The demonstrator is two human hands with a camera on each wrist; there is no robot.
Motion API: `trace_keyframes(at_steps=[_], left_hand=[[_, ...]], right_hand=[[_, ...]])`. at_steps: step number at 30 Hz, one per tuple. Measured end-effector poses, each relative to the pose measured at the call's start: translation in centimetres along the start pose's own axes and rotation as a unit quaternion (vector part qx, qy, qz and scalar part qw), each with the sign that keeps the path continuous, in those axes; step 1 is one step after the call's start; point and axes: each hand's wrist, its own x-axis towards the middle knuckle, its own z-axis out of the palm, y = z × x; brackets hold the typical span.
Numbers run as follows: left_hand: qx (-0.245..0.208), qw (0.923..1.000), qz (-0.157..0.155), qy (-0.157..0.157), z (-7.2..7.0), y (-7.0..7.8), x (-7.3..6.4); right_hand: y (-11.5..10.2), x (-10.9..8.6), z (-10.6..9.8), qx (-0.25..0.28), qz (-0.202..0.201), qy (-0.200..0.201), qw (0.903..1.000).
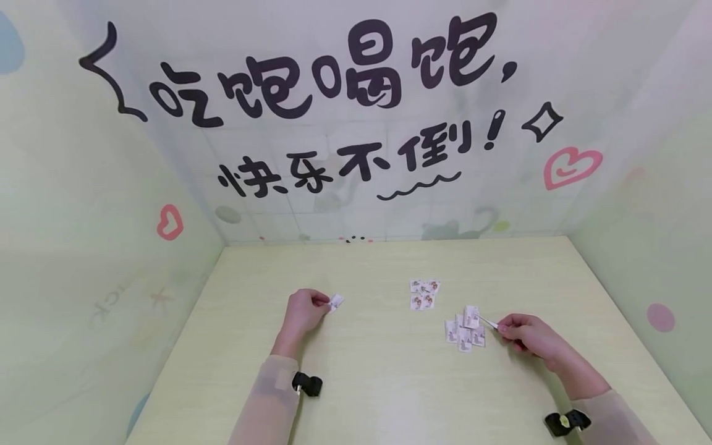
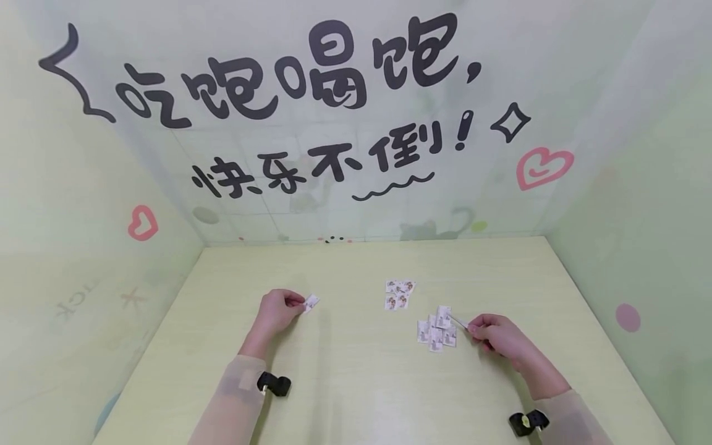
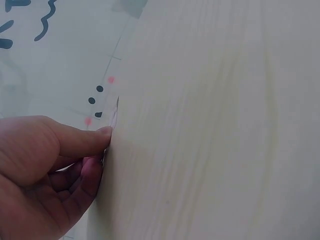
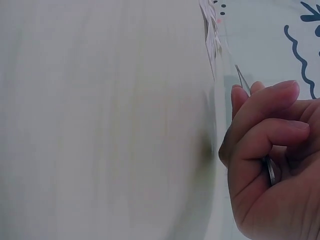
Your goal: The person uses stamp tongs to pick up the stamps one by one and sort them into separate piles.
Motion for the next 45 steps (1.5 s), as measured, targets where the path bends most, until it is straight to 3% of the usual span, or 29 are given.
trace_keyframes(at_steps=[17,29,39,45], left_hand=[[-0.020,0.9997,0.009,0.013,0.3,-0.2,-0.7],[-0.027,0.9996,0.001,0.005,0.2,-0.1,-0.7],[-0.024,0.9997,0.001,0.000,0.1,0.3,-0.4],[-0.022,0.9998,-0.003,-0.003,-0.4,0.2,-0.3]], right_hand=[[0.2,-0.4,0.0,-0.043,0.001,0.044,0.9981],[-0.1,-0.5,0.0,-0.033,0.006,0.045,0.9984],[-1.7,0.5,1.5,-0.033,-0.001,0.037,0.9988],[-4.5,1.8,4.6,-0.011,-0.040,-0.005,0.9991]])
